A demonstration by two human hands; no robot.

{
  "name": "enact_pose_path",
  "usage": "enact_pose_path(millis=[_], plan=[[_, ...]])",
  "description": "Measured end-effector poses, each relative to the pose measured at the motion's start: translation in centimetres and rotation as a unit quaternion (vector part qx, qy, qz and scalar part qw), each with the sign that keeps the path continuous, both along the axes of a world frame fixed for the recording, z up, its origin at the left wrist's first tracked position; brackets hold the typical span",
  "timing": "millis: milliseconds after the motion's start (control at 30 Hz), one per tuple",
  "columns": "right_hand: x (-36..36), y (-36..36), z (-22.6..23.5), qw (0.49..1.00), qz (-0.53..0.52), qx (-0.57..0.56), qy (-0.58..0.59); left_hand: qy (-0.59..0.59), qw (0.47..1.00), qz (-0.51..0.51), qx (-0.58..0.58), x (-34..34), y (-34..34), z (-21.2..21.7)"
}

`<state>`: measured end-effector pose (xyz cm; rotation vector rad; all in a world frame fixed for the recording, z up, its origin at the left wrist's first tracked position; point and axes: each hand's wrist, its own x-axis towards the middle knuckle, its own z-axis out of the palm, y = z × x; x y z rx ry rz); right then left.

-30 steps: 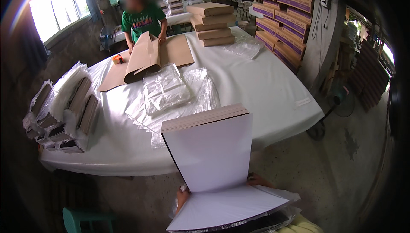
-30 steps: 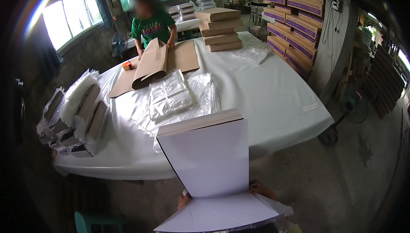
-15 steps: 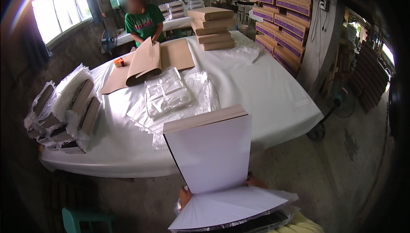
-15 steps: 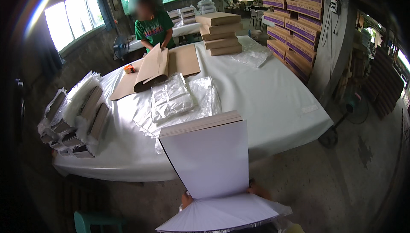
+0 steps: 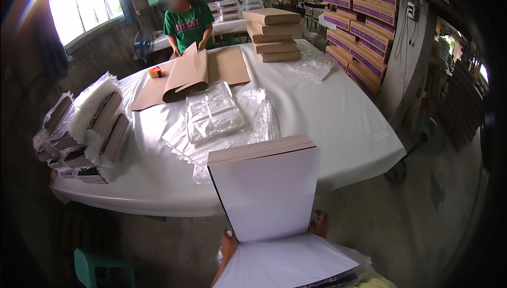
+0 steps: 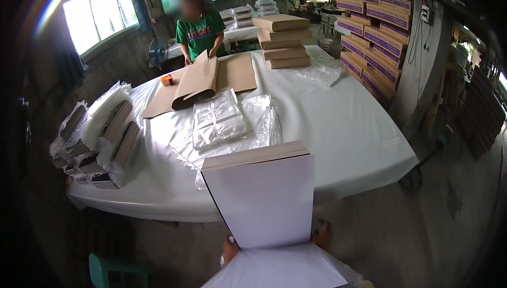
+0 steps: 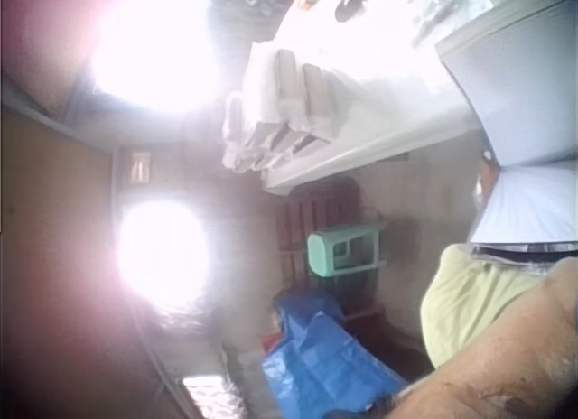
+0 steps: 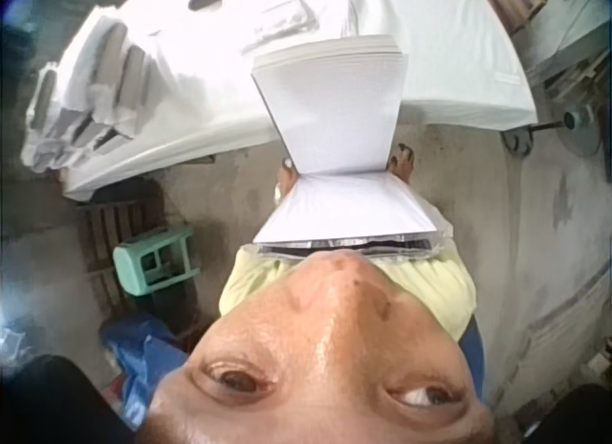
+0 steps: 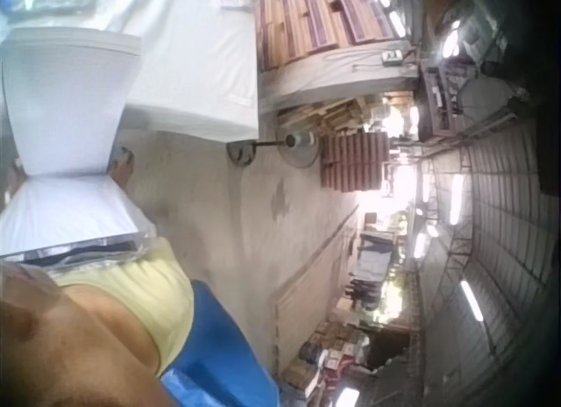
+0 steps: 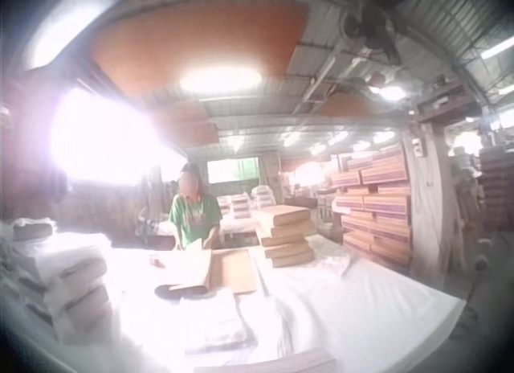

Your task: The person places a stack of paper into a clear plastic bag, pulls the bag up over the corners of the stack, and then repeats the process with a second stack of paper.

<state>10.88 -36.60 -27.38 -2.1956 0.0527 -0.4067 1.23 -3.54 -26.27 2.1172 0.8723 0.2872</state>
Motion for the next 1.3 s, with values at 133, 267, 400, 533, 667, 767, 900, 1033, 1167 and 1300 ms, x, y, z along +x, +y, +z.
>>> enact_pose_path(millis=[133, 267, 400, 533, 667, 767, 900, 1033, 1167, 1300], plan=[[1.6, -6.2, 1.4, 0.997, -0.061, 0.052, -0.012, -0.072, 0.983, 0.148, -0.084, -1.7, 3.5, 3.5], [1.3, -6.2, 9.0, 0.920, -0.142, 0.363, -0.040, -0.162, 0.921, 0.271, -0.230, -2.8, 6.5, 7.7], [-0.2, -2.4, 11.1, 0.860, -0.180, 0.478, -0.003, -0.261, 0.903, 0.283, -0.191, -1.1, 4.8, 6.0], [-0.4, 1.2, 4.9, 0.779, -0.136, 0.602, 0.107, -0.281, 0.907, 0.248, -0.191, 0.8, -0.1, 1.5], [0.5, -2.7, 2.9, 0.848, -0.001, 0.527, -0.057, -0.271, 0.884, 0.257, -0.281, 0.8, 0.6, 10.5], [1.4, -4.6, 8.9, 0.898, -0.029, 0.434, -0.074, -0.338, 0.872, 0.282, -0.215, -1.5, 6.2, 10.6], [2.2, -3.6, 21.6, 0.921, -0.125, 0.367, -0.026, -0.398, 0.859, 0.208, -0.247, -1.4, 5.9, 23.4], [4.7, -1.6, 26.4, 0.929, 0.012, 0.343, -0.138, -0.436, 0.874, -0.058, -0.206, 2.0, 2.2, 30.6], [3.8, 4.2, 32.4, 0.909, 0.254, 0.302, -0.136, -0.350, 0.857, -0.275, -0.258, 4.0, -1.7, 35.2], [2.7, 9.4, 36.4, 0.838, 0.479, 0.147, -0.218, -0.332, 0.769, -0.370, -0.403, 4.9, -4.2, 36.8]])
